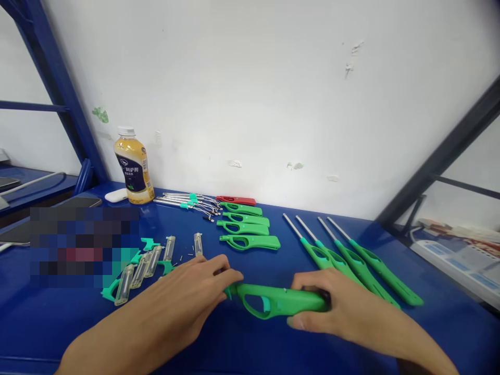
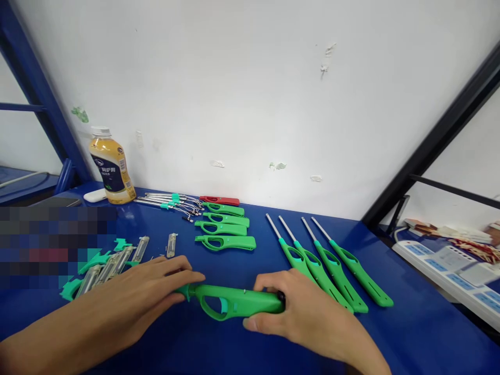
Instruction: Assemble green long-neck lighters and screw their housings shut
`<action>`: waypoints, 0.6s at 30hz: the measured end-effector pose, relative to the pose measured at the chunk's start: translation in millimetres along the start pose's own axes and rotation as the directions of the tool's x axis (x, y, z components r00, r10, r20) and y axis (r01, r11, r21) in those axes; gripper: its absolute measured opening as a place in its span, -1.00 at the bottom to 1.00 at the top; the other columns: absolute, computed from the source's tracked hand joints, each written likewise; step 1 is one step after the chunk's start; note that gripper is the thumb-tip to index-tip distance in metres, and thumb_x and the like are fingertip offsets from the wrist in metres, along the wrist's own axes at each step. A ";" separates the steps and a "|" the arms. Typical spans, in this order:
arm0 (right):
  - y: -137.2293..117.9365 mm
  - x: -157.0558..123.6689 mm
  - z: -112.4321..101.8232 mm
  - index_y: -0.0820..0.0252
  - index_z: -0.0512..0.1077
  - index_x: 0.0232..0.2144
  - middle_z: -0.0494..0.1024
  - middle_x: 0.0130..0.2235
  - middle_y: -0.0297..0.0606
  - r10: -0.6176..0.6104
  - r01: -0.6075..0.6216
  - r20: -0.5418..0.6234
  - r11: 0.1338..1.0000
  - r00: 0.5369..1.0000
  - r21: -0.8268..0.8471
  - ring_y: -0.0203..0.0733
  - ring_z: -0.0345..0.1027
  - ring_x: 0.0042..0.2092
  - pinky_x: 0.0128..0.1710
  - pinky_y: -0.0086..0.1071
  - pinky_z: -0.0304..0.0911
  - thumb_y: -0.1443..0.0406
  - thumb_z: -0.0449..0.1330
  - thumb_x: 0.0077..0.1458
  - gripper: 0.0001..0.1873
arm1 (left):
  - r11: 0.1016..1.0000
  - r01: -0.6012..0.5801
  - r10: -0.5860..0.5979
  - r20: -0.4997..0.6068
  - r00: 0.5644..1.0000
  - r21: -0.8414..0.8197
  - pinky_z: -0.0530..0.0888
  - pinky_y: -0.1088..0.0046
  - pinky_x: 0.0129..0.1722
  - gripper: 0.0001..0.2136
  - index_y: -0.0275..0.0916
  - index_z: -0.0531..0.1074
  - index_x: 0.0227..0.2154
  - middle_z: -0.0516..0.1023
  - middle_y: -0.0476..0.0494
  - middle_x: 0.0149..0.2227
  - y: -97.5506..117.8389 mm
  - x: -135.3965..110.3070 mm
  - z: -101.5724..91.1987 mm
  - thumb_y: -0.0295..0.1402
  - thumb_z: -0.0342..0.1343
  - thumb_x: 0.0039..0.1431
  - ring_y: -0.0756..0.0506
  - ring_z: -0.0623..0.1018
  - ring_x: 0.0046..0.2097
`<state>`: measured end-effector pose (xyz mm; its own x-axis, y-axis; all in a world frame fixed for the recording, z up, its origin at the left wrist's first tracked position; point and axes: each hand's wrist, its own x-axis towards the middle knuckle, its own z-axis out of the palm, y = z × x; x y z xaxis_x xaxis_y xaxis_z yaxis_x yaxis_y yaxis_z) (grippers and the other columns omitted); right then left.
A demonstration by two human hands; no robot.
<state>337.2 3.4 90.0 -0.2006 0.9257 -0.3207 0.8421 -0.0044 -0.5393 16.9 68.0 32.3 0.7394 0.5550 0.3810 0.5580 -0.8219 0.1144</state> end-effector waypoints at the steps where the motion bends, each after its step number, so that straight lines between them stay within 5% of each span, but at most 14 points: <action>1: 1.7 -2.5 -3.2 0.03 0.51 -0.35 0.41 -0.43 -0.49 -0.015 0.015 0.000 1.000 1.000 0.022 -0.30 0.19 -0.38 -0.39 -0.37 0.02 -0.04 0.37 0.18 -0.68 | 1.000 -0.020 0.020 0.021 1.000 -0.017 0.56 0.40 0.12 -0.47 0.22 0.35 0.35 0.58 0.01 0.18 2.5 1.9 -3.3 -0.49 0.08 0.47 -0.12 0.63 0.14; 5: 7.5 -15.8 -13.5 0.05 0.55 -0.33 0.55 -0.42 -0.46 -0.083 0.094 -0.070 0.980 0.994 0.177 -0.28 0.37 -0.33 -0.30 -0.41 0.14 -0.04 0.32 0.27 -0.66 | 0.999 -0.016 0.014 -0.031 0.999 -0.047 0.51 0.31 0.21 -0.52 0.17 0.18 0.45 0.51 -0.02 0.27 11.6 13.5 -15.4 -0.35 -0.01 0.58 -0.14 0.56 0.23; 9: 6.0 -25.2 -16.8 0.07 0.58 -0.40 0.52 -0.48 -0.43 -0.115 0.154 -0.161 0.955 0.980 0.252 -0.26 0.35 -0.36 -0.31 -0.38 0.12 -0.04 0.33 0.26 -0.63 | 0.999 -0.030 0.032 -0.198 0.980 0.011 0.44 0.14 0.26 -0.71 -0.01 0.37 0.28 0.65 -0.06 0.09 14.6 24.6 -18.5 -0.21 -0.05 0.62 -0.19 0.63 0.11; 14: -8.4 -27.2 -12.8 0.08 0.56 -0.41 0.49 -0.47 -0.41 -0.088 0.132 -0.181 0.961 0.980 0.244 -0.25 0.34 -0.35 -0.33 -0.37 0.12 -0.09 0.28 0.28 -0.57 | 0.991 -0.127 0.132 -0.295 0.946 0.038 0.50 0.30 -0.08 -0.80 -0.14 0.46 0.06 0.69 -0.09 -0.11 20.1 30.3 -20.4 -0.34 -0.07 0.63 -0.13 0.66 -0.15; 18: -12.6 -26.3 -10.8 0.09 0.51 -0.44 0.46 -0.47 -0.41 -0.087 0.126 -0.177 0.967 0.980 0.223 -0.25 0.31 -0.35 -0.35 -0.36 0.09 -0.08 0.28 0.29 -0.56 | 0.983 -0.145 0.181 -0.416 0.891 0.117 0.49 0.31 -0.01 -0.77 -0.20 0.43 0.05 0.69 -0.12 -0.11 27.0 31.9 -24.8 -0.59 -0.03 0.52 -0.11 0.65 -0.15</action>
<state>337.3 -16.8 113.6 -0.1807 0.9749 -0.1297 0.6772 0.0277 -0.7353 46.2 60.3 70.3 0.6030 0.2928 0.7421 0.4851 -0.8730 -0.0497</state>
